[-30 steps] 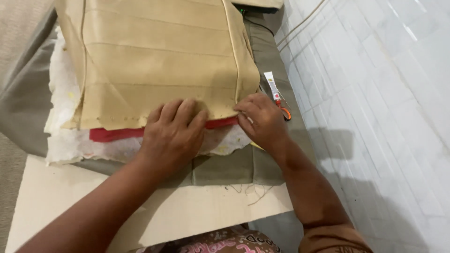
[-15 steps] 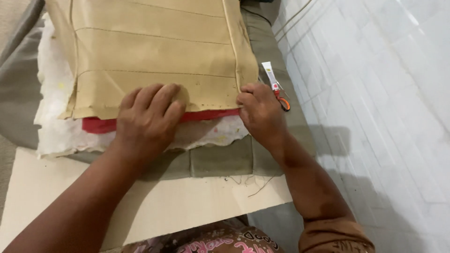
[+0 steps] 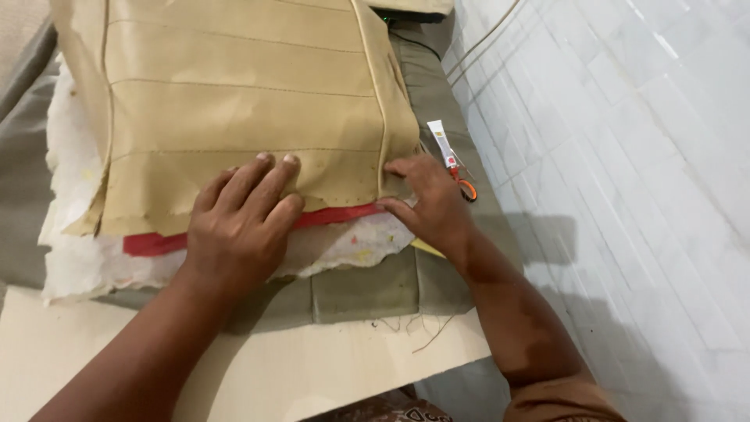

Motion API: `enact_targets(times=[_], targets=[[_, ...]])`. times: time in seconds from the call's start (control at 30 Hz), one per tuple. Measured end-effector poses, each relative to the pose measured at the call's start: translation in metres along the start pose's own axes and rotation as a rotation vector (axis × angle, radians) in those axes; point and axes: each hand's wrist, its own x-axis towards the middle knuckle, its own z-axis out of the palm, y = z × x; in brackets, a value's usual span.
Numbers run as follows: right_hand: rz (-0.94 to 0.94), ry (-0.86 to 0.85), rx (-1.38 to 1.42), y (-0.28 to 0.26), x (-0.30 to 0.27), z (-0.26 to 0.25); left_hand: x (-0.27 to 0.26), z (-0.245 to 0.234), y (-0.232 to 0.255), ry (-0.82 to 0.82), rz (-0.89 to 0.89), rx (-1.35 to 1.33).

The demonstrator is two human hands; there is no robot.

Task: Upholstering a seat component by gluing and tucking a leather cover over foam padding

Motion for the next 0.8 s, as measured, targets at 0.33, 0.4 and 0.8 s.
enact_targets(times=[0.33,0.4,0.8], targets=[[0.033,0.019,0.027,-0.006,-0.003,-0.006,0.019,-0.016,-0.001,-0.06,-0.031,-0.018],[0.003,0.139,-0.019,-0.013,0.001,-0.014,0.018,-0.013,-0.001,-0.034,-0.064,-0.003],[-0.147,0.309,-0.287,-0.019,0.006,-0.001,0.008,-0.002,-0.014,-0.024,-0.031,0.237]])
